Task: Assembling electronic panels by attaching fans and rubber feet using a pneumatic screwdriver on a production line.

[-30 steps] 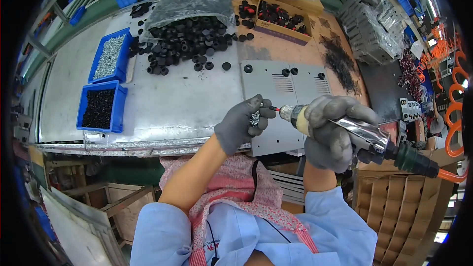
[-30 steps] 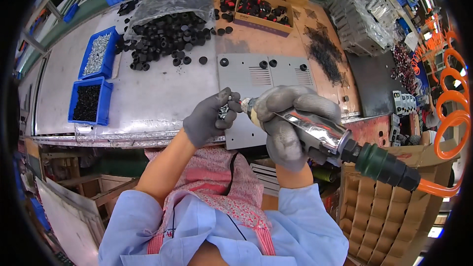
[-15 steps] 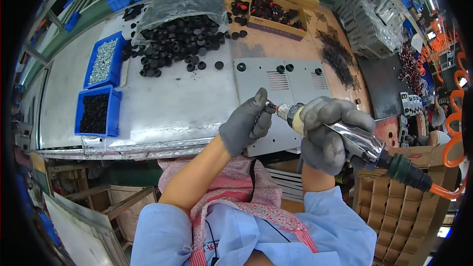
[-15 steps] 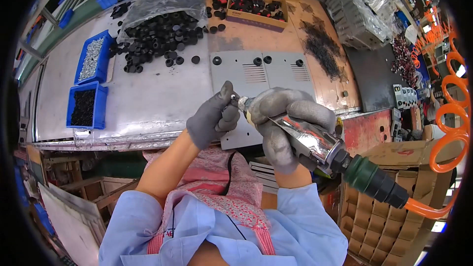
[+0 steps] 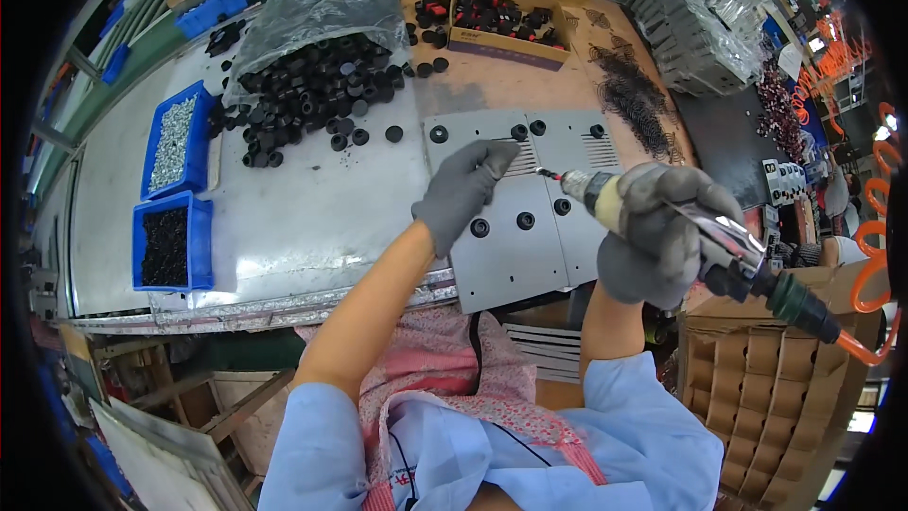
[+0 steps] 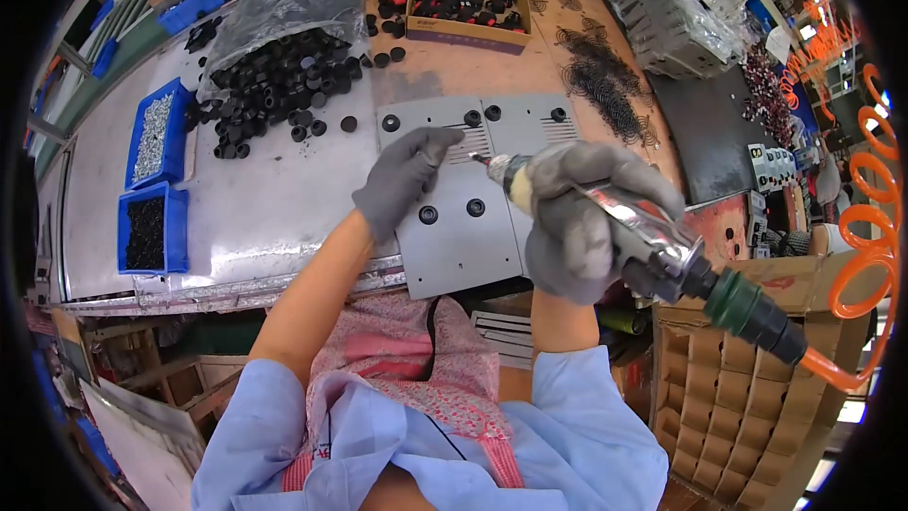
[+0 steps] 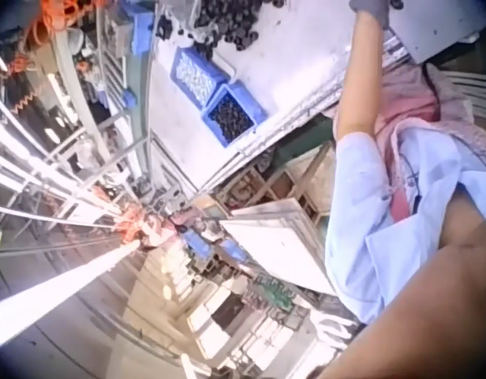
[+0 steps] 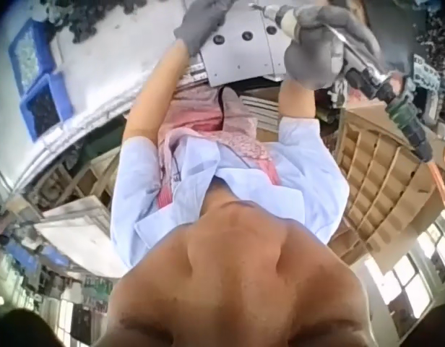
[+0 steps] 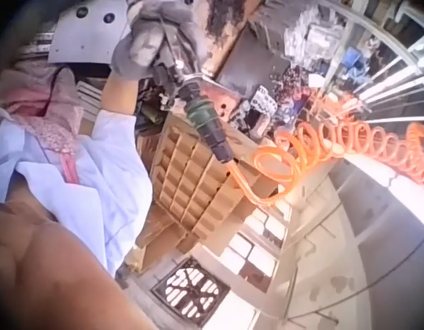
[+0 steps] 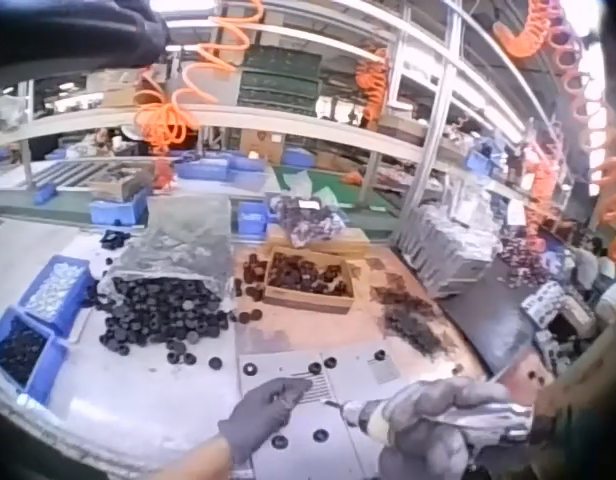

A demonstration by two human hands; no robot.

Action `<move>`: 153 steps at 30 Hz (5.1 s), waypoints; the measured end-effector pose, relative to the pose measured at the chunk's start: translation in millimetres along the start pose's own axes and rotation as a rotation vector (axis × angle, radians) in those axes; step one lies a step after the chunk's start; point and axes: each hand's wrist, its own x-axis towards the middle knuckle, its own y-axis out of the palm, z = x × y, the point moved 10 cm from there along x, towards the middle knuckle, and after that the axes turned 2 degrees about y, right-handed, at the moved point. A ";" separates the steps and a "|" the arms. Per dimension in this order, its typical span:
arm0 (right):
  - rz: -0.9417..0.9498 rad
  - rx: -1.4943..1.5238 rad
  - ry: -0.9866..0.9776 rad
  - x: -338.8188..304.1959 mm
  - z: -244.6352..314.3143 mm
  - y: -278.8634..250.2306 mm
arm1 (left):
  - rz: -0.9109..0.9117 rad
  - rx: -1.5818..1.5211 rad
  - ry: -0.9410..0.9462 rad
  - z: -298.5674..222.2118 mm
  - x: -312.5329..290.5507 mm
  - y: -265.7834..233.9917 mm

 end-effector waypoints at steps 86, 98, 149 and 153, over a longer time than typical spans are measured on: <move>0.111 -0.003 0.028 -0.8 18.0 24.6 | 0.414 -0.916 -0.120 -1.1 -41.0 56.3; 0.096 0.052 0.078 0.6 14.9 17.7 | 0.395 -0.761 -0.137 -9.9 -35.3 62.4; -0.181 -0.176 0.438 39.6 -182.9 -84.3 | -0.074 1.104 0.305 -14.4 116.1 33.9; -0.181 -0.148 0.465 38.3 -184.7 -88.3 | -0.068 1.091 0.341 -15.1 117.1 37.5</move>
